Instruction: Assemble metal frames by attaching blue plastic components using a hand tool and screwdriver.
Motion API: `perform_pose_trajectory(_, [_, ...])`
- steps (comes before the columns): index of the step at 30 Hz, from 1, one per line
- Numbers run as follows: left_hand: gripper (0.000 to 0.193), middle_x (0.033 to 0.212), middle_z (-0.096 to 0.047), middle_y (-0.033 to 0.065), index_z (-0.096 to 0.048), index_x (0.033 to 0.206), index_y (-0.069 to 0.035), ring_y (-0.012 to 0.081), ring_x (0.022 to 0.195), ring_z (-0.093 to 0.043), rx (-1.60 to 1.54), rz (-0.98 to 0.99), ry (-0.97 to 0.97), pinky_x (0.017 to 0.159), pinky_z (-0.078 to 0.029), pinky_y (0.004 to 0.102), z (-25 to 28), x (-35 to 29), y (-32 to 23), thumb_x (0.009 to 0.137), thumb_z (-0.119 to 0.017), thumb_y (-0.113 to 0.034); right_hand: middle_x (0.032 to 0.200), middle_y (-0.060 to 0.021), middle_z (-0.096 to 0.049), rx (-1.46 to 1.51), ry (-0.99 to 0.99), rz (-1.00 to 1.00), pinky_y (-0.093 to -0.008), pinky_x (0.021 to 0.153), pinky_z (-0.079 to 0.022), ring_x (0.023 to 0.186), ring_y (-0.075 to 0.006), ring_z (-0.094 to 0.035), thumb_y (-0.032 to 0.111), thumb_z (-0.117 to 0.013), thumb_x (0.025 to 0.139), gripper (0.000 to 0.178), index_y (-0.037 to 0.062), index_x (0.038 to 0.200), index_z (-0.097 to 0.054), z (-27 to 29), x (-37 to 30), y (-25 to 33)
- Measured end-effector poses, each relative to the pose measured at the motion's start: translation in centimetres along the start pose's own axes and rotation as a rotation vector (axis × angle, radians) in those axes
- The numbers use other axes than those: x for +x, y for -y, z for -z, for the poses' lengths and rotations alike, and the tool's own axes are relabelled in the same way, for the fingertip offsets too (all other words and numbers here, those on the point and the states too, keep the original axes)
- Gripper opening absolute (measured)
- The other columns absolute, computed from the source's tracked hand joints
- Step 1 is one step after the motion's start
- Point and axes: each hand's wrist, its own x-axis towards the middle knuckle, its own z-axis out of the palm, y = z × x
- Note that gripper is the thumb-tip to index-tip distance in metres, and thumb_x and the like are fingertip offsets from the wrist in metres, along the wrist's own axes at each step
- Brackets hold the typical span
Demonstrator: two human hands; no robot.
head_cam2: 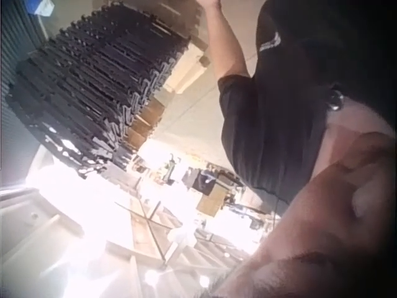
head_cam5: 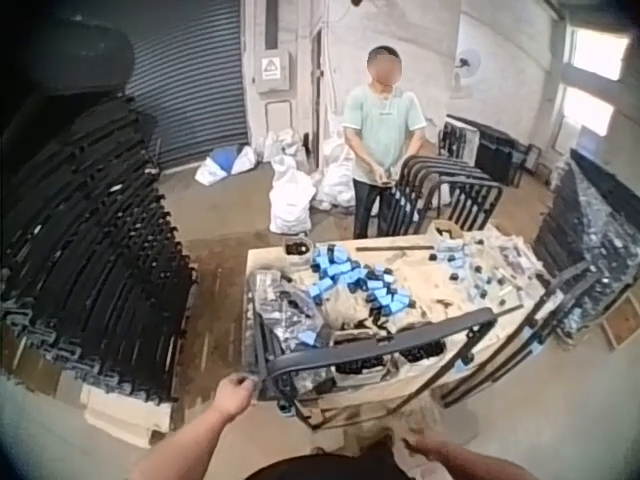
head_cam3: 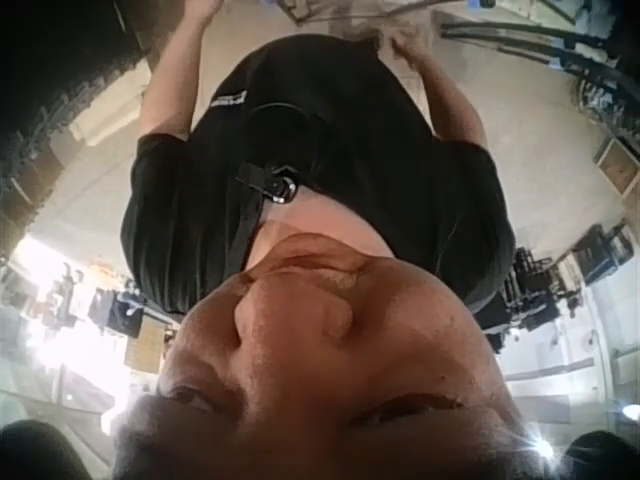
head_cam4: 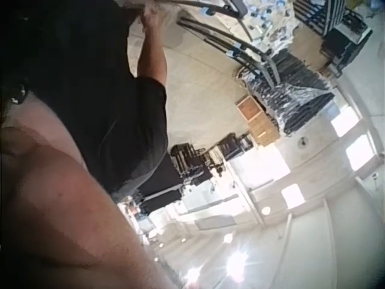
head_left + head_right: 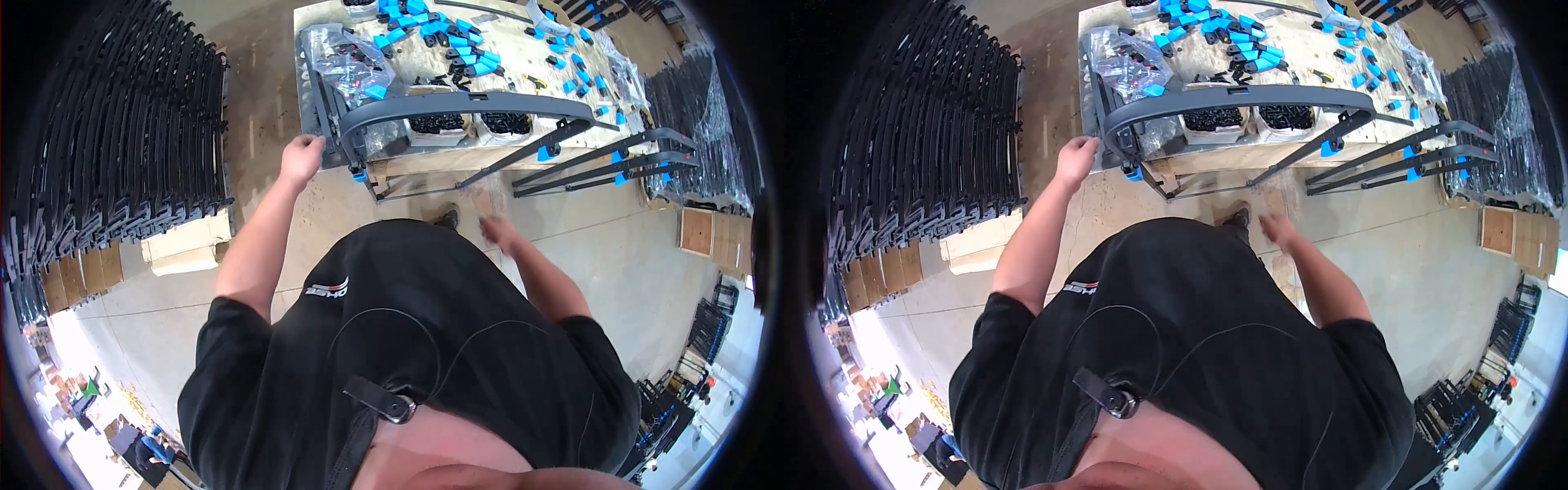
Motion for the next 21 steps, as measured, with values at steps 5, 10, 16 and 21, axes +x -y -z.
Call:
perform_pose_trajectory(5, [0.037, 0.095, -0.076, 0.0164, -0.074, 0.106, -0.002, 0.0281, 0.086, -0.073, 0.062, 0.011, -0.152, 0.08, -0.057, 0.0387, -3.3, 5.3, 0.0, 0.084, -0.069, -0.032, 0.104, -0.0141, -0.072, -0.606, 0.215, 0.226, -0.0377, 0.085, -0.055, 0.087, -0.027, -0.069, 0.044, -0.063, 0.091, 0.049, 0.0021, 0.115, -0.069, -1.5, -8.0, -2.8])
perform_pose_trajectory(10, [0.032, 0.085, -0.074, 0.0114, -0.076, 0.103, -0.002, 0.0191, 0.066, -0.069, -0.207, -0.112, -0.123, 0.06, -0.054, 0.0346, -5.9, 7.7, -2.8, 0.084, -0.07, -0.028, 0.106, -0.0136, -0.072, -0.398, 0.234, 0.207, -0.0373, 0.087, -0.055, 0.09, -0.0272, -0.07, 0.043, -0.064, 0.091, 0.049, 0.0024, 0.117, -0.069, -1.6, -10.6, -7.0])
perform_pose_trajectory(16, [0.025, 0.092, -0.073, 0.006, -0.075, 0.102, 0.003, 0.0133, 0.082, -0.065, -0.497, -0.228, -0.034, 0.076, -0.053, 0.029, -5.0, 9.7, 0.5, 0.09, -0.07, -0.019, 0.109, -0.0129, -0.073, -0.1, 0.201, 0.211, -0.0368, 0.091, -0.054, 0.093, -0.0273, -0.07, 0.042, -0.065, 0.091, 0.049, 0.0027, 0.12, -0.069, -4.1, -3.6, -0.6])
perform_pose_trajectory(21, [0.02, 0.093, -0.071, 0.0073, -0.069, 0.105, 0.005, 0.0149, 0.084, -0.066, -0.629, -0.21, -0.049, 0.077, -0.054, 0.0275, -4.2, 7.0, 0.9, 0.095, -0.069, -0.013, 0.111, -0.0123, -0.073, 0.111, 0.226, 0.27, -0.0364, 0.093, -0.053, 0.096, -0.0275, -0.07, 0.04, -0.066, 0.091, 0.049, 0.003, 0.121, -0.069, -5.9, -7.4, -8.0])
